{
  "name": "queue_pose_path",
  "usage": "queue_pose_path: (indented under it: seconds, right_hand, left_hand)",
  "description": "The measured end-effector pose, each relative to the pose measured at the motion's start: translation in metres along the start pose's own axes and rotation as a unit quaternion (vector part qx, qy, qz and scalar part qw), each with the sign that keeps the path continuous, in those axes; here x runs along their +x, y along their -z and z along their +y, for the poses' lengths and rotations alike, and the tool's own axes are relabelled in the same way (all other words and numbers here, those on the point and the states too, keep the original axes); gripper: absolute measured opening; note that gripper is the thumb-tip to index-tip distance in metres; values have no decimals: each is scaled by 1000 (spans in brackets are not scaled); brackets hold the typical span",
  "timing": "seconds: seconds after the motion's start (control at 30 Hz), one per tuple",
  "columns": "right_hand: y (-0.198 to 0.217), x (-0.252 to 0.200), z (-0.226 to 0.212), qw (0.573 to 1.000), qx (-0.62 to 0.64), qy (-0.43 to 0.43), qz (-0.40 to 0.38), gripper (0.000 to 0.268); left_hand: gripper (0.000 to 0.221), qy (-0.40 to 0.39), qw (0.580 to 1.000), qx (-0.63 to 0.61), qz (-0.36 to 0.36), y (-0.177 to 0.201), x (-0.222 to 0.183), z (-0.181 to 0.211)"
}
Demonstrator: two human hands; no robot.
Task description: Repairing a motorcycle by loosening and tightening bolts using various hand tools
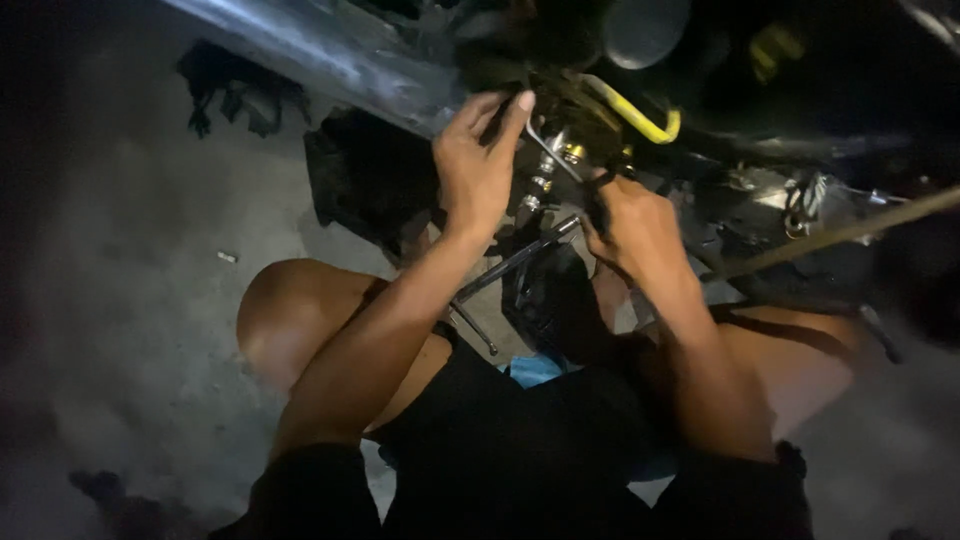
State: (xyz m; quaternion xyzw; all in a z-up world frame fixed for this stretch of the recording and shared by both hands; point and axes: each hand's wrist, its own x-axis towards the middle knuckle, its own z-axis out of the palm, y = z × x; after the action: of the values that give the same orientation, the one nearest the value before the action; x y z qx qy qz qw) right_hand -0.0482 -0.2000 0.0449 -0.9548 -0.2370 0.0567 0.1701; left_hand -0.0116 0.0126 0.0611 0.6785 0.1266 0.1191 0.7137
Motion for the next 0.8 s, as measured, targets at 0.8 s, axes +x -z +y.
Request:
queue_pose_path:
  seconds: [0.8]
  right_hand:
    - [88,-26,-43,972,68,14,226,35]
  left_hand:
    - [20,163,955,-239,-69,-10,12,-21]
